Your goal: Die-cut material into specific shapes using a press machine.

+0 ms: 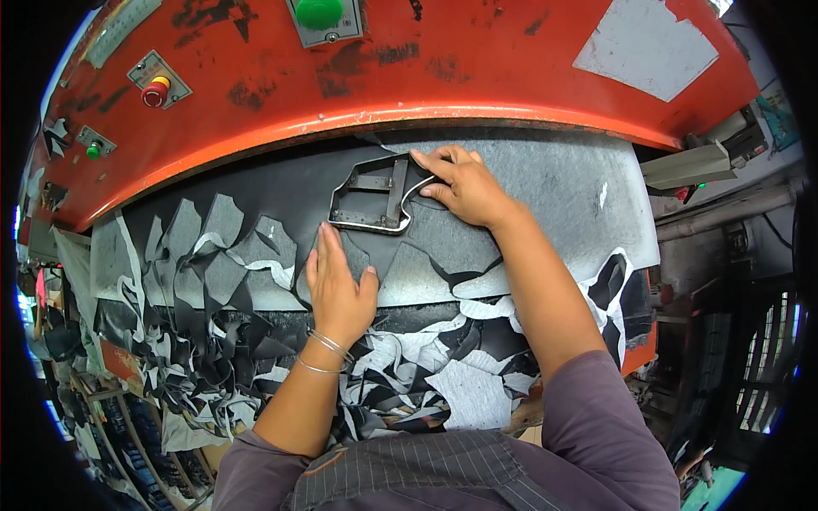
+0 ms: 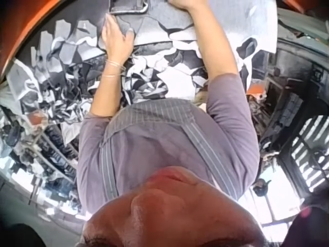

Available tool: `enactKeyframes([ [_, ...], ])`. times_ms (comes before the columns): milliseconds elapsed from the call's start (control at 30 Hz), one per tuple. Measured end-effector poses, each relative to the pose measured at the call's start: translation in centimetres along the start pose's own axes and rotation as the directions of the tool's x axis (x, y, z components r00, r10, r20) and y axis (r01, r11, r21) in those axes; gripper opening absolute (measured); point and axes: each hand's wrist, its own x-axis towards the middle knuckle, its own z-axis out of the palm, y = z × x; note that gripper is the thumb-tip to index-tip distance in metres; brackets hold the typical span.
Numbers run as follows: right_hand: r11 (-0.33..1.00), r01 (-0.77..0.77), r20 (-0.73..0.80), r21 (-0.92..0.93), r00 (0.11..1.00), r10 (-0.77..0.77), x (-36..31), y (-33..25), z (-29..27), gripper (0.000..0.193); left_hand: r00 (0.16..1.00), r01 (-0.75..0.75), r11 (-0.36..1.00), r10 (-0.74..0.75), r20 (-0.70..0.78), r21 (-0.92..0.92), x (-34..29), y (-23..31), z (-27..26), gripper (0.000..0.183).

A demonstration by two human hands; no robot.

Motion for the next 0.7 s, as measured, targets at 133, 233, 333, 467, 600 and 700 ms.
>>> enactKeyframes([
  [133, 0.997, 0.072, 0.029, -0.037, 0.997, -0.071, 0.1, -0.2, -0.5, 0.053, 0.999, 0.031, 0.997, -0.031, 0.008, -0.065, -0.3, 0.0, -0.2, 0.084],
  [233, 0.993, 0.1, 0.014, -0.064, 0.995, -0.099, 0.1, -0.3, -0.5, 0.054, 1.0, 0.004, 1.0, -0.004, -0.006, -0.03, -0.4, -0.1, -0.4, 0.084],
  [333, 0.99, 0.092, 0.019, -0.104, 0.996, -0.091, -0.3, -2.1, -0.8, 0.058, 1.0, 0.004, 1.0, -0.005, -0.01, -0.028, -1.0, -0.8, -1.5, 0.085],
  [467, 0.954, -0.259, -0.075, -0.149, 0.965, 0.251, -3.1, -8.0, -4.4, 0.065, 0.983, 0.12, 0.503, -0.182, 0.031, -0.856, -0.5, -4.0, -8.5, 0.075],
  [600, 0.986, -0.137, -0.218, 0.093, 0.964, 0.154, -4.0, -16.0, -5.9, 0.061, 0.855, -0.037, 0.747, -0.32, -0.408, -0.664, 1.9, -12.8, -19.6, 0.027],
  [700, 0.973, 0.064, -0.41, 0.22, 0.912, 0.032, -1.5, -21.5, -5.2, 0.047, 0.635, -0.181, 0.822, -0.321, -0.703, -0.539, 3.0, -21.3, -25.8, 0.028],
])
